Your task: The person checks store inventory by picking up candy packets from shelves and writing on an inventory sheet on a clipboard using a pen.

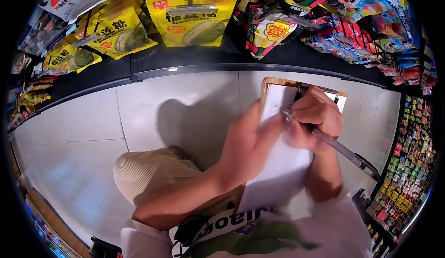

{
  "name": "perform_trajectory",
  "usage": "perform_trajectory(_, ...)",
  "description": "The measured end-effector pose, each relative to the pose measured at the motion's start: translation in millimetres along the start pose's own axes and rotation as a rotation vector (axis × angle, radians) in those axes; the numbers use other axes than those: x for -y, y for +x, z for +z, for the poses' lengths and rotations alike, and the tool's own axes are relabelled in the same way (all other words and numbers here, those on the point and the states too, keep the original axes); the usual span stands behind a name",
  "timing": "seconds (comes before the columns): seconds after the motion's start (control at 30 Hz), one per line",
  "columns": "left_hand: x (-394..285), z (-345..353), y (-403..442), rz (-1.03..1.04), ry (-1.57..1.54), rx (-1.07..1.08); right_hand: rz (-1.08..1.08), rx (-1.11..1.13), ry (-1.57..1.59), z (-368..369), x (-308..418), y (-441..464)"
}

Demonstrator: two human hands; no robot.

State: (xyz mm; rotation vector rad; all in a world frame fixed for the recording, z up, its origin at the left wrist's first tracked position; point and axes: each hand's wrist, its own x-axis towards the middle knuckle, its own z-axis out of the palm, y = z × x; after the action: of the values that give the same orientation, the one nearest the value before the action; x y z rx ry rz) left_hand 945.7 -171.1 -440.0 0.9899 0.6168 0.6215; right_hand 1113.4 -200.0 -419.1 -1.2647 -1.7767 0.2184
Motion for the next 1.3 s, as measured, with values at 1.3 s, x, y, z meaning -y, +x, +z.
perform_trajectory(1.3,5.0,5.6,-1.6,-0.037,-0.066,-0.018,0.017,0.0,0.027,-5.8,1.8,-2.3)
